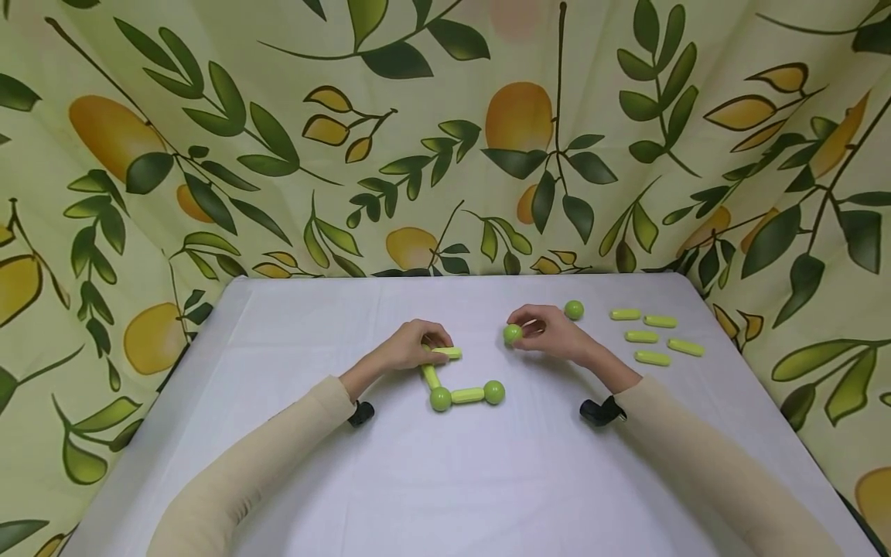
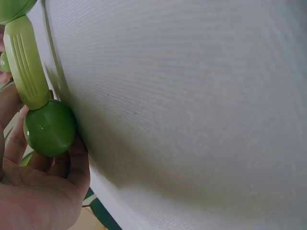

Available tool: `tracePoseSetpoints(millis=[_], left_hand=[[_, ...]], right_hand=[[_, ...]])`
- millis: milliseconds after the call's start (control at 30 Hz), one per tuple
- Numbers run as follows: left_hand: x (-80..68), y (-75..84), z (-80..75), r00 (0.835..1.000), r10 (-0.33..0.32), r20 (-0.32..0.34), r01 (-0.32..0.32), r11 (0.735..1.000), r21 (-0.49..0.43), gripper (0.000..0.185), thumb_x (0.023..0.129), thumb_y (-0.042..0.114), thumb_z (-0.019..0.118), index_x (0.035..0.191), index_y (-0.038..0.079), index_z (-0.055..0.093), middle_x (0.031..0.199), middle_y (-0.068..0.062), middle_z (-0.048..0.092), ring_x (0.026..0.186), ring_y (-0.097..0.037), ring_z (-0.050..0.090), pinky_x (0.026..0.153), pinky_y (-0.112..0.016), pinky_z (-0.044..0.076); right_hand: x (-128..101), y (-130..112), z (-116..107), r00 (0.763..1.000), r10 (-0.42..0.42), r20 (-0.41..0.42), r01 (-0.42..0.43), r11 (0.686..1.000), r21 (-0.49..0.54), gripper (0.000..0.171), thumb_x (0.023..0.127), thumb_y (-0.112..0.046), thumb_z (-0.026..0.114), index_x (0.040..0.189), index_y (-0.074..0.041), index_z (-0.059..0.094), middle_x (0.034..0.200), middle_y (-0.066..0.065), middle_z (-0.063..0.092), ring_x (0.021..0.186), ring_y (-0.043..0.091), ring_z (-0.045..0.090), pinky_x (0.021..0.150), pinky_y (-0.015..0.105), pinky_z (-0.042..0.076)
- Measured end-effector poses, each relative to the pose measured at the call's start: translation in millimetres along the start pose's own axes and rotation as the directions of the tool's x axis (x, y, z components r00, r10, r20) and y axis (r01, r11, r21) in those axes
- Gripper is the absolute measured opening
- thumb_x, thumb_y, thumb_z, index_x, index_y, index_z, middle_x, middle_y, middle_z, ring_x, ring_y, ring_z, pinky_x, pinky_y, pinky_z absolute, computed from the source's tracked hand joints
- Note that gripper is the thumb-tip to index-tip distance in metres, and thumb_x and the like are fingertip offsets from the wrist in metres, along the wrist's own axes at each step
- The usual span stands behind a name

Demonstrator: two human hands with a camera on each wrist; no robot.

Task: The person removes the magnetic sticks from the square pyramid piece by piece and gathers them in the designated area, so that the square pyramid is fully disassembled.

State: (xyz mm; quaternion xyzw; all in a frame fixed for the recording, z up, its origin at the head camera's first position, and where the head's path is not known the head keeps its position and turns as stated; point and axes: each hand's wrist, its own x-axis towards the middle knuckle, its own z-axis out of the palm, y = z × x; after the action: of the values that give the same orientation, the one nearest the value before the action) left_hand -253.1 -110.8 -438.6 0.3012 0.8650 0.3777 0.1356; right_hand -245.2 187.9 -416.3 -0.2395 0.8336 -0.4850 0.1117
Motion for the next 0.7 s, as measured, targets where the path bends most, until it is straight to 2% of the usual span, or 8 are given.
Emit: tracePoseSetpoints(millis=[133,233,433,700], left_hand=[[0.4,0.4,1.3,1.000,-0.012,-0.002,0.012,1.000,0.007,0.015,0.081,0.012,0.075,0.093,0.010,0.068,0.087,0.005,0.064,0.081,-0.013,0.055,0.075,-0.028,0.046],[0.9,-0.8,1.7,1.000,-0.014,-0.003,0.014,1.000,0.015,0.015,0.081,0.012,0.075,0.094,0.011,0.068,0.087,0.005,0.064,0.081,-0.012,0.055,0.075,-0.027,0.046],[-0.3,0.1,1.6,1.000,-0.014,-0.003,0.014,0.999,0.029,0.015,0.081,0.012,0.075,0.094,0.010,0.068,0.087,0.005,0.064,0.082,-0.012,0.055,0.075,-0.027,0.046],[-0.7,1.3,1.8,1.000,0.002,-0.003,-0.002,1.000,0.011,0.015,0.081,0.010,0.074,0.095,0.008,0.068,0.086,0.004,0.064,0.082,-0.012,0.056,0.075,-0.027,0.046]], right_hand=[[-5.0,28.2,-10.7,0.997,0.041,-0.058,-0.042,0.999,-0.022,0.038,0.078,-0.006,0.076,0.112,-0.001,0.061,0.111,0.015,0.059,0.097,0.030,0.058,0.080,0.034,0.049],[-7.9,43.3,-17.3,0.992,0.076,-0.101,-0.081,0.996,-0.040,0.038,0.077,-0.014,0.078,0.111,-0.005,0.062,0.110,0.011,0.060,0.096,0.026,0.059,0.082,0.038,0.049],[-14.6,51.4,-25.4,0.983,0.119,-0.143,-0.130,0.989,-0.070,0.038,0.078,-0.016,0.078,0.112,-0.006,0.063,0.107,0.010,0.059,0.093,0.025,0.060,0.080,0.037,0.049],[-19.1,51.7,-30.0,0.980,0.118,-0.159,-0.135,0.986,-0.102,0.038,0.080,-0.012,0.076,0.114,-0.004,0.062,0.108,0.012,0.059,0.093,0.026,0.058,0.079,0.037,0.049]])
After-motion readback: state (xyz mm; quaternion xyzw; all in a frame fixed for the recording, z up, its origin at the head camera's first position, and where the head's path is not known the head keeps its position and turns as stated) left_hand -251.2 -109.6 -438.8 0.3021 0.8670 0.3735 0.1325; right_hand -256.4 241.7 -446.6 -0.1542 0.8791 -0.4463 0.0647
